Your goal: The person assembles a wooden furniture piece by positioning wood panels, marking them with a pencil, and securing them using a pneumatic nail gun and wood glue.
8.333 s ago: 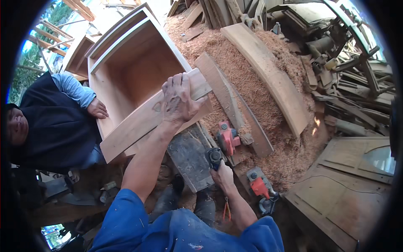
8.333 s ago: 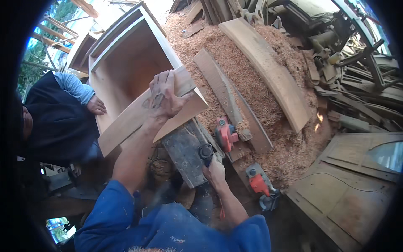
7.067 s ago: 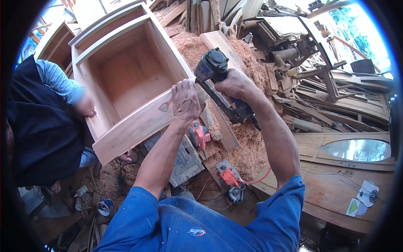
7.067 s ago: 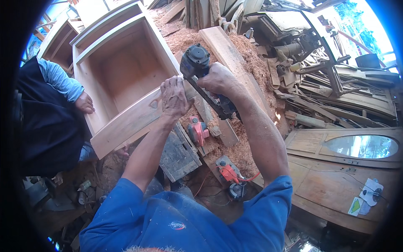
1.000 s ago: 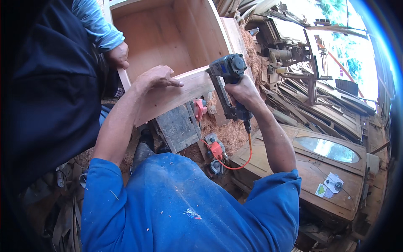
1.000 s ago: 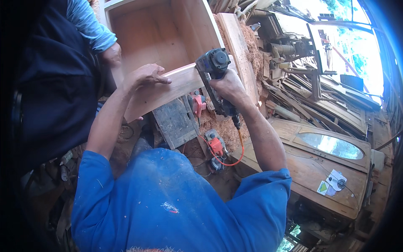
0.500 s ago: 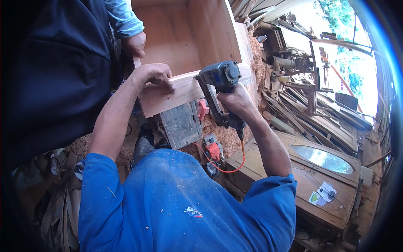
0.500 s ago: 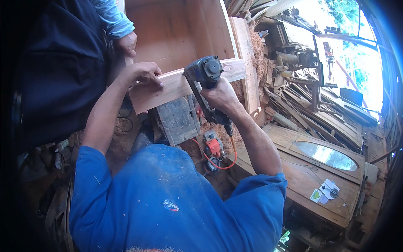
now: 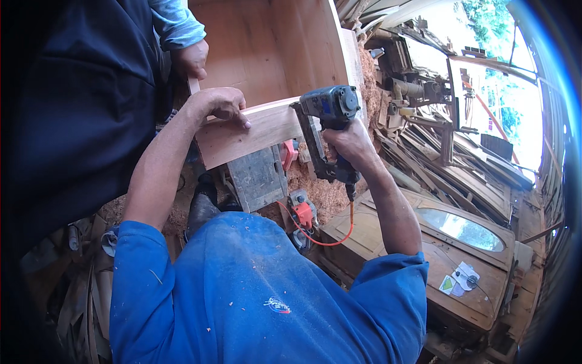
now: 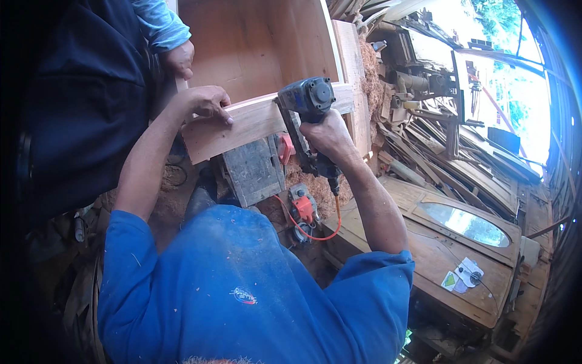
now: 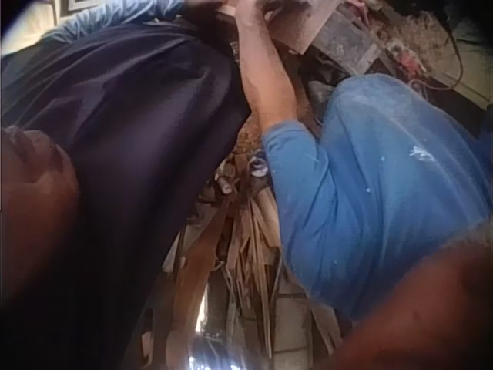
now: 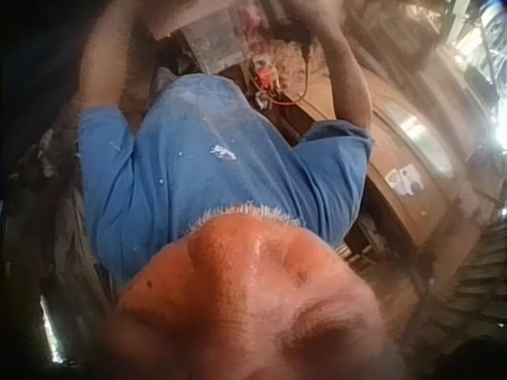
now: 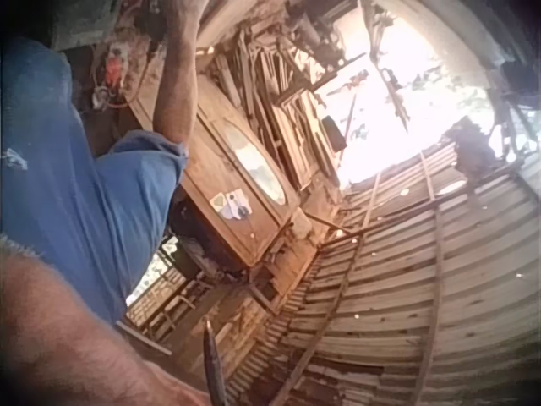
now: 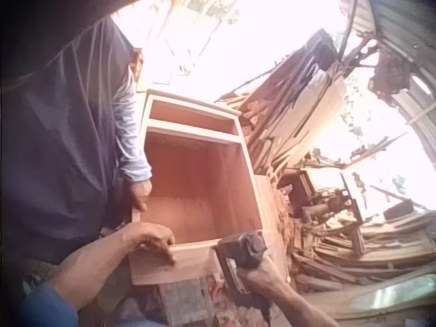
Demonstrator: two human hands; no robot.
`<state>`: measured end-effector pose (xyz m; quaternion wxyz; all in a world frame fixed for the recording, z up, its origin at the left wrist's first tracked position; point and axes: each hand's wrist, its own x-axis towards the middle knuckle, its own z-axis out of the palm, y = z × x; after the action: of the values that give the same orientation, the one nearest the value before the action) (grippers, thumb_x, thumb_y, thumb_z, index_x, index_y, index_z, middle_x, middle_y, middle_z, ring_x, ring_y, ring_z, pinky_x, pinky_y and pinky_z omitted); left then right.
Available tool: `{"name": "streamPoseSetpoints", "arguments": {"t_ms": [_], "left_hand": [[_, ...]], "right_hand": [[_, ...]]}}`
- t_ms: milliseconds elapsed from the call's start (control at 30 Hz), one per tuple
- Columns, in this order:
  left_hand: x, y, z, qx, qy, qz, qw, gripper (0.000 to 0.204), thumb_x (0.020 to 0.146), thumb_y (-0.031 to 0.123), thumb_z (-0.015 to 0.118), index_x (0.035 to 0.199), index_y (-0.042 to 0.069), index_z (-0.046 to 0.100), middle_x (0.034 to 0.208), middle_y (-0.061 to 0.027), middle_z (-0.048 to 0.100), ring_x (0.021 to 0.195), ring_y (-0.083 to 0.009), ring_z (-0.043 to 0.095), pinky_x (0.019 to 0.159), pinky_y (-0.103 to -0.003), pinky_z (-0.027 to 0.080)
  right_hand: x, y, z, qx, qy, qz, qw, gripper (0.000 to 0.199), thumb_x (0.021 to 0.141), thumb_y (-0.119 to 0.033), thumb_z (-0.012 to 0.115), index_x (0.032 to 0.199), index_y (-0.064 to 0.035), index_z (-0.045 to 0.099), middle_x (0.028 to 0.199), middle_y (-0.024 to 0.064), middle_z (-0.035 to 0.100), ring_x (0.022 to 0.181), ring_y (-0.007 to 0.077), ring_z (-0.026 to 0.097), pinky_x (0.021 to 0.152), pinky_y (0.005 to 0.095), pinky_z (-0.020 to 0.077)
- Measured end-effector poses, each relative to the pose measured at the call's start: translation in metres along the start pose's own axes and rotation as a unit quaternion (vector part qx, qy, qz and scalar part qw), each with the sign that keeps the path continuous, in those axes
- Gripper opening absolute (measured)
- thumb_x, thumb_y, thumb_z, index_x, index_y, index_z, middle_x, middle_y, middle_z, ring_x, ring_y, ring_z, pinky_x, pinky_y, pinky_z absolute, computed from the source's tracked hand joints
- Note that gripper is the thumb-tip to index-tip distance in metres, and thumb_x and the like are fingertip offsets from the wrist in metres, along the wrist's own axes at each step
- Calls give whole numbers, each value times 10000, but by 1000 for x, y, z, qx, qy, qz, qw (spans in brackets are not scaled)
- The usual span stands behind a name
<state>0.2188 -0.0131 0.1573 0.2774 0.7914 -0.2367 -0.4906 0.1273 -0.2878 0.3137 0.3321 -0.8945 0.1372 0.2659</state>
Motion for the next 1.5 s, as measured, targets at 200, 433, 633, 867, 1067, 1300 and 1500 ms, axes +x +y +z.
{"name": "streamPoseSetpoints", "arguments": {"t_ms": [200,433,633,867,1067,1300,1500], "left_hand": [[-3,-1,1,2,-2,8,1000,579,766,482,835,1102,16,758,953,-151,765,893,-276,735,803,-410,539],[-2,-8,-2,-2,5,24,1000,551,776,469,834,1063,5,762,895,-136,760,853,-247,731,769,-392,532],[11,-5,-7,44,-14,55,997,509,788,475,837,1051,45,770,834,-80,741,786,-166,670,729,-372,501],[1,6,2,42,62,41,996,690,806,362,849,1345,2,613,1077,-126,732,988,-226,687,883,-347,529],[16,75,64,208,337,76,915,890,794,499,823,1454,-4,501,1311,-204,576,1244,-334,557,1051,-444,434],[33,117,125,371,425,-4,826,1124,690,635,837,1495,-4,381,1399,-216,446,1348,-400,396,1132,-534,291],[45,106,125,395,461,-7,795,1057,668,489,860,1476,-2,388,1352,-202,455,1300,-385,409,1111,-530,290]], "right_hand": [[9,-4,-5,-28,-15,-15,999,174,788,-135,623,785,37,647,602,65,613,534,144,611,519,337,502],[10,-11,-5,-55,-16,-47,997,119,779,-92,648,789,22,618,623,54,611,506,126,597,483,304,488],[0,3,-9,-36,-24,-47,998,251,774,-168,642,918,31,690,809,192,718,784,292,725,747,396,568],[-87,76,38,6,90,-38,995,598,787,-183,650,1352,-56,503,1054,290,697,1038,459,672,945,509,524],[-110,205,153,61,106,55,991,798,795,-196,627,1509,10,337,1094,334,676,1034,477,670,938,533,523],[-18,307,324,25,83,122,989,817,870,-196,609,1579,25,269,1151,307,627,1015,453,681,904,525,542],[30,346,423,-4,217,96,971,723,922,-125,541,1600,-54,300,1068,184,573,985,351,589,857,496,489]]}}
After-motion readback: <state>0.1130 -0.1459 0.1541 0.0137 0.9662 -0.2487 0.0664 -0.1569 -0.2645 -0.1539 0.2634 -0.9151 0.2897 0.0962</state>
